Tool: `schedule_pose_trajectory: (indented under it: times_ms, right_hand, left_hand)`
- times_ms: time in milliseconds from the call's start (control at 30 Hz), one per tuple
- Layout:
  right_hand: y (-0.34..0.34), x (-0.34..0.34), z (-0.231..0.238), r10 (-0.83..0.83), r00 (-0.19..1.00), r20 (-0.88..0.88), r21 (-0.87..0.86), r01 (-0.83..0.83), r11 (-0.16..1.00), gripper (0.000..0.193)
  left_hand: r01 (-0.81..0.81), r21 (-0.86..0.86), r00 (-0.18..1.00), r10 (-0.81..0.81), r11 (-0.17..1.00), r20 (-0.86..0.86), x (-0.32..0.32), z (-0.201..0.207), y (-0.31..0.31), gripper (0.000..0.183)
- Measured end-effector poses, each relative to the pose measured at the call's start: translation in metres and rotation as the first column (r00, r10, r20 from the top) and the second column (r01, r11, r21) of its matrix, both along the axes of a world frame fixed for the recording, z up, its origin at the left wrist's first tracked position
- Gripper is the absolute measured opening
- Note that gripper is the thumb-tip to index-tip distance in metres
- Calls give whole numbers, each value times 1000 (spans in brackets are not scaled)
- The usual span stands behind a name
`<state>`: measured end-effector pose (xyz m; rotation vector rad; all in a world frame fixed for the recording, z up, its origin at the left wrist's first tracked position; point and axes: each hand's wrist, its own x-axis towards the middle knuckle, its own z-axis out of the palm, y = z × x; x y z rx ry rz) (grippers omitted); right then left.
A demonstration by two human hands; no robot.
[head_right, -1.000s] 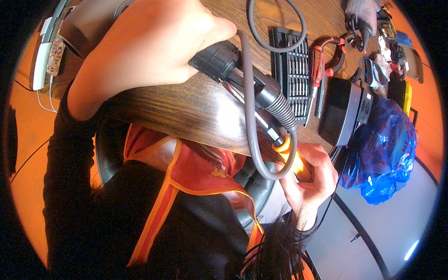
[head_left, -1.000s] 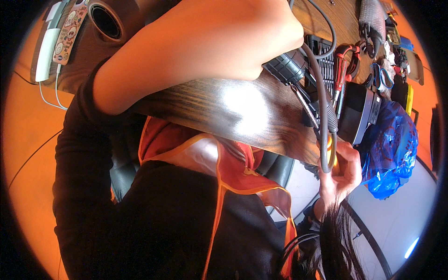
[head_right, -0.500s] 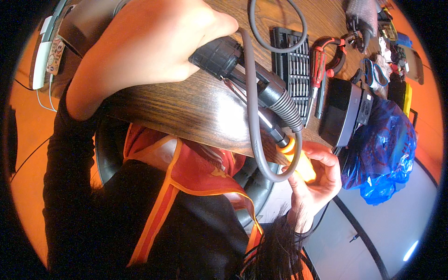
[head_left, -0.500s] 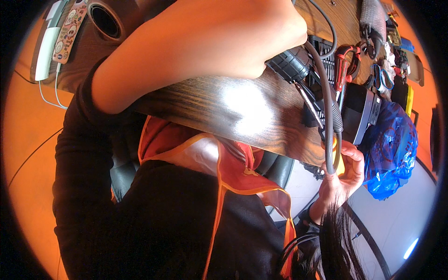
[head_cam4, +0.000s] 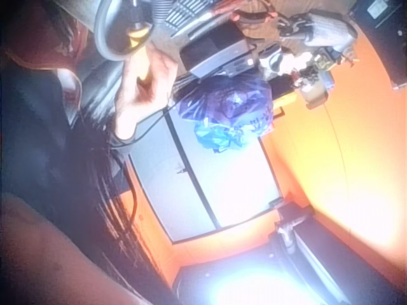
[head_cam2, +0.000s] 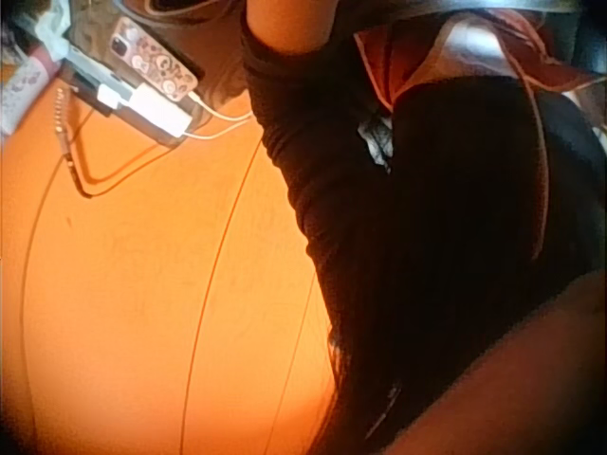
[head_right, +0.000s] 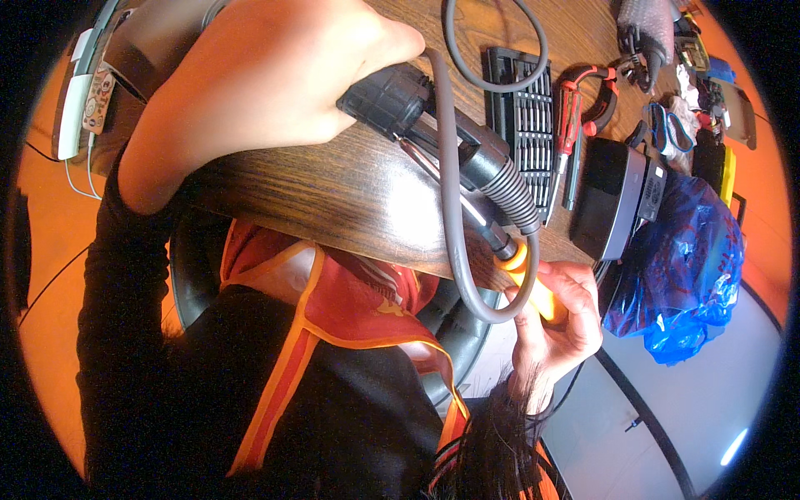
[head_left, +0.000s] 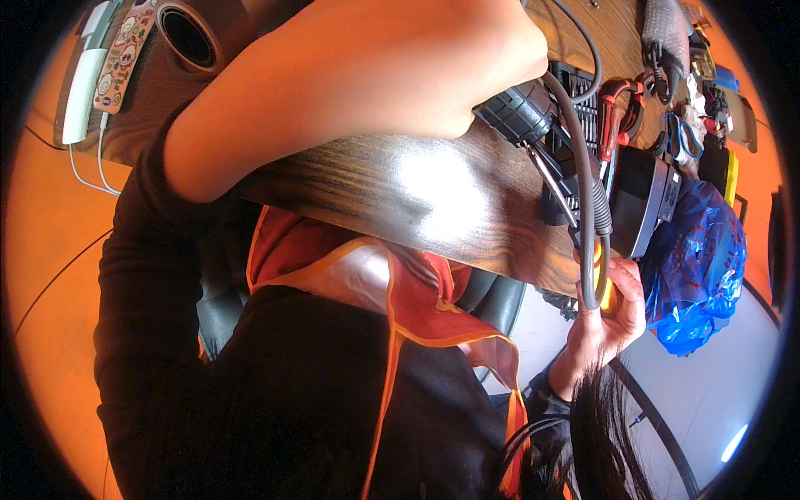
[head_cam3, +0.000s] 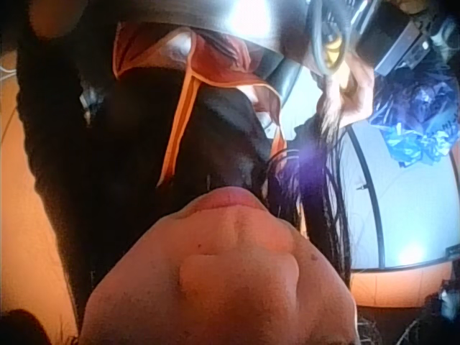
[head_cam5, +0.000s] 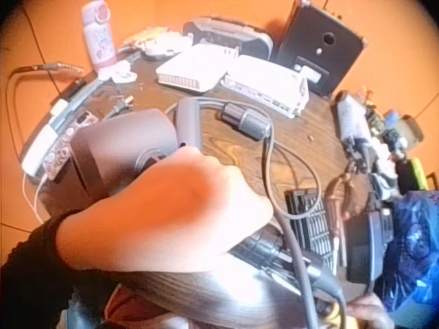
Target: The person assembles a hair dryer by hand, attaching the power cord to the base and then screwing the pink ring attachment onto the main body. The person uses a yellow-handled screwdriver to tighten the cord connection and then secures the ring by hand.
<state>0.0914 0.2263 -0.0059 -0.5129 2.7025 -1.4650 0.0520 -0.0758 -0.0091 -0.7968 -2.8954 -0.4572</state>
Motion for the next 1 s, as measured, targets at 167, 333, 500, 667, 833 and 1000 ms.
schedule_pose_trajectory:
  times_ms: [167, 333, 500, 667, 833, 1000]
  right_hand:
    - [3, 2, -5, -37, 998, 59, -188, 47, 981, 34]
    - [9, -1, -6, 35, 993, 111, -350, 6, 937, 45]
    - [4, -1, -10, -18, 988, 152, -342, 70, 937, 39]
    - [1, 6, 6, 113, 890, 442, -413, 90, 906, 47]
    - [0, 1, -5, 52, 998, -31, -114, -56, 992, 33]
    - [4, 1, -1, 166, 865, 474, -575, 161, 802, 46]
  left_hand:
    - [5, 48, 1000, -6, 999, 18, 0, 2, -1, 19]
    - [4, 49, 1000, -4, 999, -5, 0, 1, 0, 19]
    - [-2, 43, 1000, 2, 999, -7, 0, 0, 0, 18]
    - [-13, 40, 1000, 12, 999, 19, -1, -1, 1, 17]
    - [39, 112, 998, -43, 993, 38, 0, 5, -5, 15]
    - [1, -18, 1000, -1, 1000, -26, -2, -3, 3, 12]
